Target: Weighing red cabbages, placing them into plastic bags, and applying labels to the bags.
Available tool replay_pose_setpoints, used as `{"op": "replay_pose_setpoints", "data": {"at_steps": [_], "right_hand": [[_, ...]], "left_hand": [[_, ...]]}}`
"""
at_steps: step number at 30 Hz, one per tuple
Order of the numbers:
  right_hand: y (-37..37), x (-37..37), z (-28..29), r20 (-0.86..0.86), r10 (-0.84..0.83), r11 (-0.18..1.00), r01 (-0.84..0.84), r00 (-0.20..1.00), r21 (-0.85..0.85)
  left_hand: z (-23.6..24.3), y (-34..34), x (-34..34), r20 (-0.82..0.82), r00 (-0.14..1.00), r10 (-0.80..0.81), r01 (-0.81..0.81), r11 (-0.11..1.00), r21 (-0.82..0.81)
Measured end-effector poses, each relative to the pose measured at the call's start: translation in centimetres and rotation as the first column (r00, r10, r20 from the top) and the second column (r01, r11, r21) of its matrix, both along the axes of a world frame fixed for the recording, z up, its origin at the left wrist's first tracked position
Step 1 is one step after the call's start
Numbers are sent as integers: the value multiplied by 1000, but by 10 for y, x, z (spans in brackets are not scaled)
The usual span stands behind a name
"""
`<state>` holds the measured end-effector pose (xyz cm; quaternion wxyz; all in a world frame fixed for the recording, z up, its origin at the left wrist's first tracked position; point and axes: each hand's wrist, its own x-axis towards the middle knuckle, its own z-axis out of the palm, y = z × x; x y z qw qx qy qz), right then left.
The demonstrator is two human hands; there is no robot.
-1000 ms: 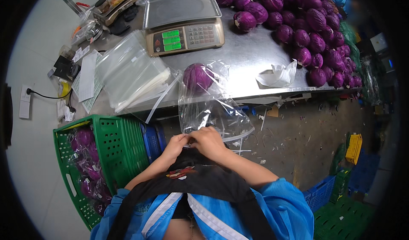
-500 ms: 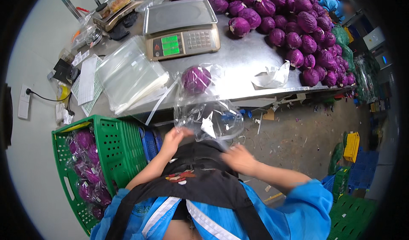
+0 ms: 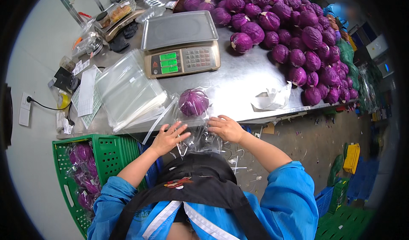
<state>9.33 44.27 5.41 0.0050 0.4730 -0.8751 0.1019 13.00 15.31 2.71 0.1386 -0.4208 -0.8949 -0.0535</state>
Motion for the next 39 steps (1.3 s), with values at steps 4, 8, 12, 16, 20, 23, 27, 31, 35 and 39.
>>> {"op": "replay_pose_setpoints", "data": {"at_steps": [4,8,12,16,20,23,27,31,35,39], "right_hand": [[7,-10,-26,761,-78,795,500,644,-342],[-1,-26,-20,998,51,402,914,40,-57],[-8,-25,-22,980,137,307,947,-143,95],[3,-45,-28,901,159,426,852,-403,305],[2,-85,50,405,-554,699,671,727,-248],[-50,-96,30,630,-210,939,335,747,-84],[-57,-118,-32,991,-64,709,704,121,-41],[-117,-94,2,848,419,778,609,-323,-153],[-219,-13,109,824,564,789,-260,-53,-557],[-265,0,53,929,348,918,155,124,-364]], "left_hand": [[-1,21,-3,550,812,194,-419,850,319],[-9,15,-39,937,327,-121,-944,-7,328],[73,50,-67,245,761,601,-500,301,812],[45,77,-131,588,791,167,-404,865,297],[11,58,-142,732,657,177,-535,794,289],[-1,51,-126,912,395,-108,-808,432,401],[-15,41,-109,705,235,-669,-946,10,325],[59,5,-16,666,724,-177,-673,29,739],[113,-102,112,130,893,-430,-443,-791,423],[142,-179,258,241,968,-66,-88,-993,79]]}}
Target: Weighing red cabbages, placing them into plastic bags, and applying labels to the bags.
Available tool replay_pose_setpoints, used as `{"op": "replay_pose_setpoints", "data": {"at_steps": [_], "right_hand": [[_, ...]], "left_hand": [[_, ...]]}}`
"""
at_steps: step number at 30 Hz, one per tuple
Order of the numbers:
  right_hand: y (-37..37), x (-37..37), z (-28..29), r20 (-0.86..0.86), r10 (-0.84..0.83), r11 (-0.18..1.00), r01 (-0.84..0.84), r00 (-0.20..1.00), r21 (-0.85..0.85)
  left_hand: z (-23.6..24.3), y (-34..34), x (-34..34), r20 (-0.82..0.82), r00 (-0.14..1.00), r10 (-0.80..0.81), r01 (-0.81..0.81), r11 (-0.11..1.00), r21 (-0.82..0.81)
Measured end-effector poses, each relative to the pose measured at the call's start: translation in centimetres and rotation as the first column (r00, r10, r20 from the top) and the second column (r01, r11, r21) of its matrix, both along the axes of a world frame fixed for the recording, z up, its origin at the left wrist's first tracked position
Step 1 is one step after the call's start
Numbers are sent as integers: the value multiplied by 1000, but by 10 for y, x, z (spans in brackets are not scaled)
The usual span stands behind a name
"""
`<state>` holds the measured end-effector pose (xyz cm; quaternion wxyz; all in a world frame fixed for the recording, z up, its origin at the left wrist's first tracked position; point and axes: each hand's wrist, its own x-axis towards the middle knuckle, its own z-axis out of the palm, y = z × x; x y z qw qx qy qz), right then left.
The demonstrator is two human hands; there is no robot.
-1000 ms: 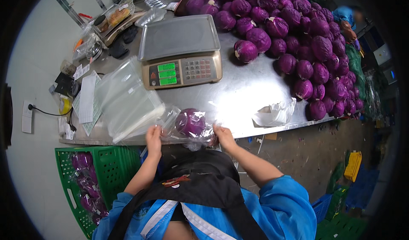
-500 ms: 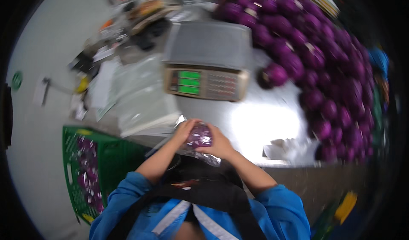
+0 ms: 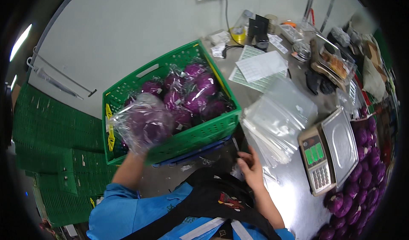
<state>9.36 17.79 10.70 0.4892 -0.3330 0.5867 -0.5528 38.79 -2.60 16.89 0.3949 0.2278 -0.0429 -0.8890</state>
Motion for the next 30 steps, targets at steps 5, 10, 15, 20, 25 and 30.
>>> {"op": "replay_pose_setpoints", "data": {"at_steps": [5,10,15,20,25,30], "right_hand": [[-8,12,-15,144,-90,975,58,985,215],[-32,38,-17,187,-84,973,40,979,228],[-52,65,-21,138,64,974,-92,988,207],[-63,84,-31,179,110,967,-147,978,207],[-60,92,-33,141,149,948,-182,979,262],[-63,93,-35,106,195,923,-219,975,316]], "left_hand": [[-18,-24,152,327,858,397,-296,901,-318],[-22,-23,213,314,762,566,-522,824,-220],[-46,-18,234,888,446,-112,280,960,-19],[-81,-19,220,930,-344,-128,768,531,357],[-61,-43,223,895,-422,145,667,718,199],[-119,-111,240,863,-489,128,480,866,143]]}}
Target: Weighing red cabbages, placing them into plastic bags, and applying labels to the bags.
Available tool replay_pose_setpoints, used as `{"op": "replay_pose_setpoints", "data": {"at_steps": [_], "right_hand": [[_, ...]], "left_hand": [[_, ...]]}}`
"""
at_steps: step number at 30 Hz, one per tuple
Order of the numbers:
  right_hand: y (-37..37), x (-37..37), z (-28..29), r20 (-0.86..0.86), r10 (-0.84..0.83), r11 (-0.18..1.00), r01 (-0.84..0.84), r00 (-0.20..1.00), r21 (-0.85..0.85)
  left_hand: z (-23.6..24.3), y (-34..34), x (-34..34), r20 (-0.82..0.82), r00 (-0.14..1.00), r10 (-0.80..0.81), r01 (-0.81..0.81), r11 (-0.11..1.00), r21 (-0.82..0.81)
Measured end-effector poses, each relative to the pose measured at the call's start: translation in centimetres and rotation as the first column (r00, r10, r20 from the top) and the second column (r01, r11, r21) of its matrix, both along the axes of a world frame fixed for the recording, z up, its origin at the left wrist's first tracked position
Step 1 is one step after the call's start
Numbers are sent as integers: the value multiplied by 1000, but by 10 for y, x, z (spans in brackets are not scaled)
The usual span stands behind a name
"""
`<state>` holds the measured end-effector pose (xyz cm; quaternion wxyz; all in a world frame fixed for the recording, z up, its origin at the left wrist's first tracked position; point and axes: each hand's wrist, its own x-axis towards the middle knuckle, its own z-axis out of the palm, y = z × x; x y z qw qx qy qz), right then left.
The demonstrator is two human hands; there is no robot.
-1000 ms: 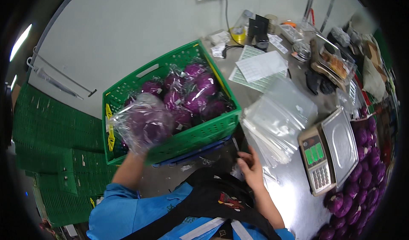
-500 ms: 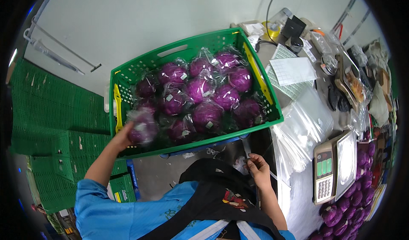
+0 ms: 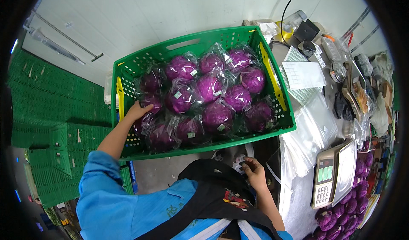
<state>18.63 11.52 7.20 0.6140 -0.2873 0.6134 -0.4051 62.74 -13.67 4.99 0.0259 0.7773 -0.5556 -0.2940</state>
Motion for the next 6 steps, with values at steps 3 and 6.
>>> {"op": "replay_pose_setpoints", "data": {"at_steps": [3,6], "right_hand": [[-9,7,12,-113,54,999,-54,992,3],[-5,4,1,-49,7,1000,-8,999,-20]], "left_hand": [[-8,-17,-8,-421,899,117,-110,993,41],[-6,-13,-13,-402,904,-143,133,990,-53]]}}
